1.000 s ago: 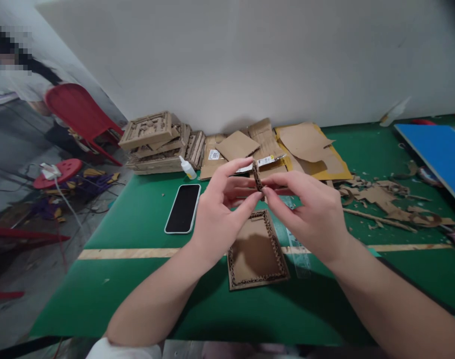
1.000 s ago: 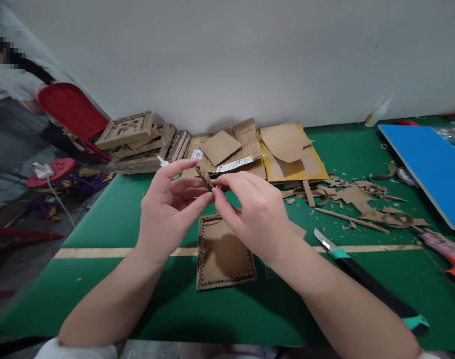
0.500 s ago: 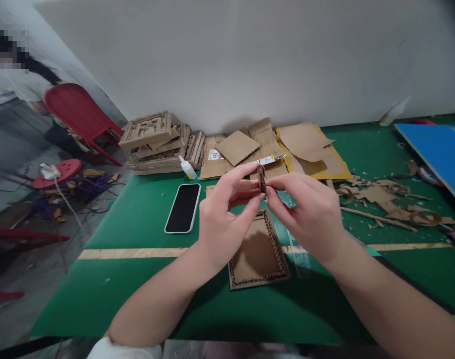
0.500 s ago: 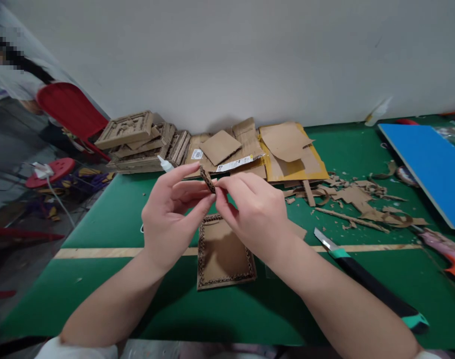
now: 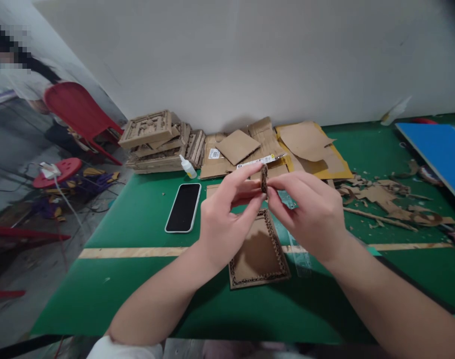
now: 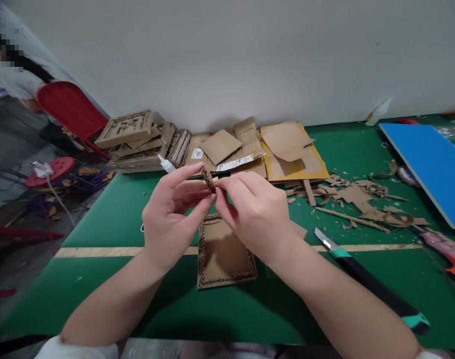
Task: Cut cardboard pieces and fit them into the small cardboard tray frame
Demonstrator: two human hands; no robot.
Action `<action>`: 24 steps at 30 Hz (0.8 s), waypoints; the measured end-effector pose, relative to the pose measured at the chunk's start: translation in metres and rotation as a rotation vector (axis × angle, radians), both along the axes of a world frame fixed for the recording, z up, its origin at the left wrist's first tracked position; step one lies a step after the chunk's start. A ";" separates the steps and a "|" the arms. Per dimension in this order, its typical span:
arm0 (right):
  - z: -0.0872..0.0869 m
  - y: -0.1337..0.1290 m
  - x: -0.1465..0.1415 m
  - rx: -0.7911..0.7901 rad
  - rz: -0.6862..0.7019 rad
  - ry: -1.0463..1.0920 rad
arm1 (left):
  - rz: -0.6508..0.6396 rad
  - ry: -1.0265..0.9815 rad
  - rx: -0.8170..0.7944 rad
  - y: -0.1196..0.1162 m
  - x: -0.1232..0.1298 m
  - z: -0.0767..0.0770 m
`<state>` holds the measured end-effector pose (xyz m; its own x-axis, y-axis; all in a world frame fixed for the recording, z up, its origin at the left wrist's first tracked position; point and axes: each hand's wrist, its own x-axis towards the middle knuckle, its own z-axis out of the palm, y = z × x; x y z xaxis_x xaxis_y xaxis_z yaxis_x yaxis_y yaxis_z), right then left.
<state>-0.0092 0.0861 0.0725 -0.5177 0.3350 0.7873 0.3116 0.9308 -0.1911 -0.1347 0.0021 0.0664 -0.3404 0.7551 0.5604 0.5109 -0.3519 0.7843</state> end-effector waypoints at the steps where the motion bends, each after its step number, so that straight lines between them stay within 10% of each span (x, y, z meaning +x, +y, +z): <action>1: 0.000 0.000 0.000 0.012 -0.004 -0.008 | 0.000 -0.009 -0.005 0.000 0.000 0.000; 13: 0.007 0.008 0.005 0.098 -0.029 -0.153 | -0.223 -0.326 -0.144 0.005 -0.008 0.008; 24: 0.011 0.005 0.009 -0.192 0.093 -0.066 | -0.227 -0.324 -0.137 0.006 -0.011 0.007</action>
<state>-0.0003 0.0909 0.0838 -0.6019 0.4237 0.6770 0.2435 0.9047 -0.3497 -0.1453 0.0082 0.0737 -0.2994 0.8913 0.3404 0.1513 -0.3079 0.9393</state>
